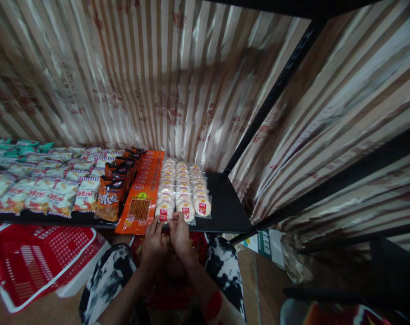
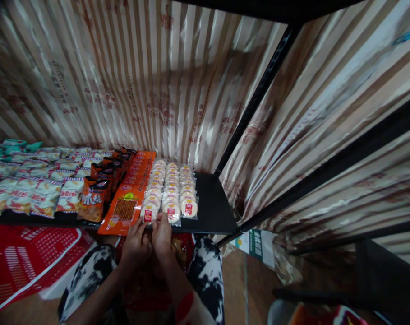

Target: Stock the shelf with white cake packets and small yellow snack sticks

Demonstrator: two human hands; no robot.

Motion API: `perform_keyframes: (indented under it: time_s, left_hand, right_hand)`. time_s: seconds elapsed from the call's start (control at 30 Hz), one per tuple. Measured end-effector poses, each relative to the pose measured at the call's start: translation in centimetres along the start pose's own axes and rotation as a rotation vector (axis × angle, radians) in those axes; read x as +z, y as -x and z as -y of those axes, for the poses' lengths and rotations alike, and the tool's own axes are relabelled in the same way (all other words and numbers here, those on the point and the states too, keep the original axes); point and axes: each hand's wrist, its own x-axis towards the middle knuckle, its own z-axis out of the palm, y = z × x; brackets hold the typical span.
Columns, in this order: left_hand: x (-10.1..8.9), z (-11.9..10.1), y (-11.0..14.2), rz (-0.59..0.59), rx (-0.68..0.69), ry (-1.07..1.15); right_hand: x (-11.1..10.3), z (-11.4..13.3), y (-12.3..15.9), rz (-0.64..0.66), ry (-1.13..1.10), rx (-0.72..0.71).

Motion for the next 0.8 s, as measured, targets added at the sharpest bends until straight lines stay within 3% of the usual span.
perform_keyframes:
  time_s: [0.3, 0.8]
  left_hand:
    - [0.4, -0.4, -0.1, 0.024, -0.003, -0.013]
    - [0.0, -1.2, -0.5, 0.046, 0.089, -0.074]
  right_hand:
    - [-1.2, 2.7, 0.4, 0.046, 0.448, 0.024]
    - [0.1, 0.3, 0.9, -0.014, 0.395, -0.126]
